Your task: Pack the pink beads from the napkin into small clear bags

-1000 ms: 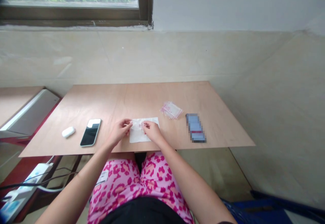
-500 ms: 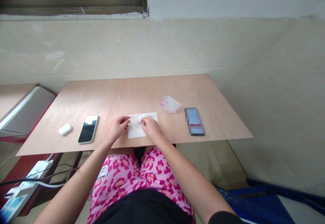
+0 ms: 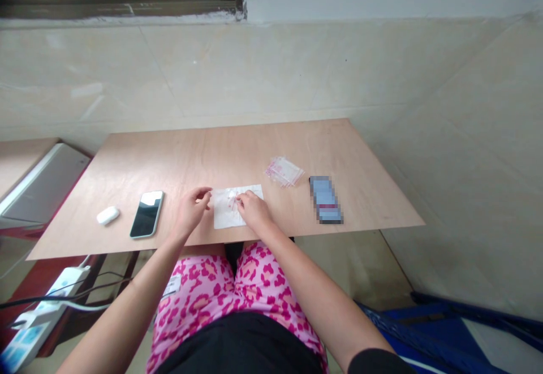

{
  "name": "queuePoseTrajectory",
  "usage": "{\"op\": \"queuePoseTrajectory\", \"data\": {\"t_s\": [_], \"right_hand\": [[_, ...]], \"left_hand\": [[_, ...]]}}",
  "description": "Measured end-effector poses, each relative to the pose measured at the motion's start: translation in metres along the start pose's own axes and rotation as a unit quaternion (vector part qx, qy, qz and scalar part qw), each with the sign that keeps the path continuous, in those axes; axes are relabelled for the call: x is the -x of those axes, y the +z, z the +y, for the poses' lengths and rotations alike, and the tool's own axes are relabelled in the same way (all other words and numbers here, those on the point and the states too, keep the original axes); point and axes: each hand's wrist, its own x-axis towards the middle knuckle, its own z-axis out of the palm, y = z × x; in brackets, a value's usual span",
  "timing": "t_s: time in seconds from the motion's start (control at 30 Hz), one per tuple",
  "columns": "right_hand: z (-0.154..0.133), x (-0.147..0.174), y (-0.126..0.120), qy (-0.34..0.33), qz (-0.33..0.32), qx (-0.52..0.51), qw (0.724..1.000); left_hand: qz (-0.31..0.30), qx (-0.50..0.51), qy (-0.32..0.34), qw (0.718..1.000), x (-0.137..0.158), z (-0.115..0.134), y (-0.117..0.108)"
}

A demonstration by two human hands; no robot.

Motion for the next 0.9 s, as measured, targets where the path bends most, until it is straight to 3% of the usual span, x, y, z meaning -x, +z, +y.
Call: {"op": "queuePoseTrajectory", "data": {"t_s": [0.6, 0.8, 0.9], "right_hand": [[0.009, -0.001, 0.005, -0.011, -0.007, -0.006, 1.0], [0.009, -0.002, 0.004, -0.012, 0.003, -0.019, 1.0], [0.009, -0.003, 0.0, -0.014, 0.014, -0.041, 0.999]], "left_hand": [[-0.015, -0.015, 0.124, 0.992, -0.001, 0.022, 0.002], [-0.007, -0.023, 0.123, 0.992, 0.001, 0.029, -0.002], [0.012, -0.006, 0.081, 0.997, -0.003, 0.022, -0.01]]}}
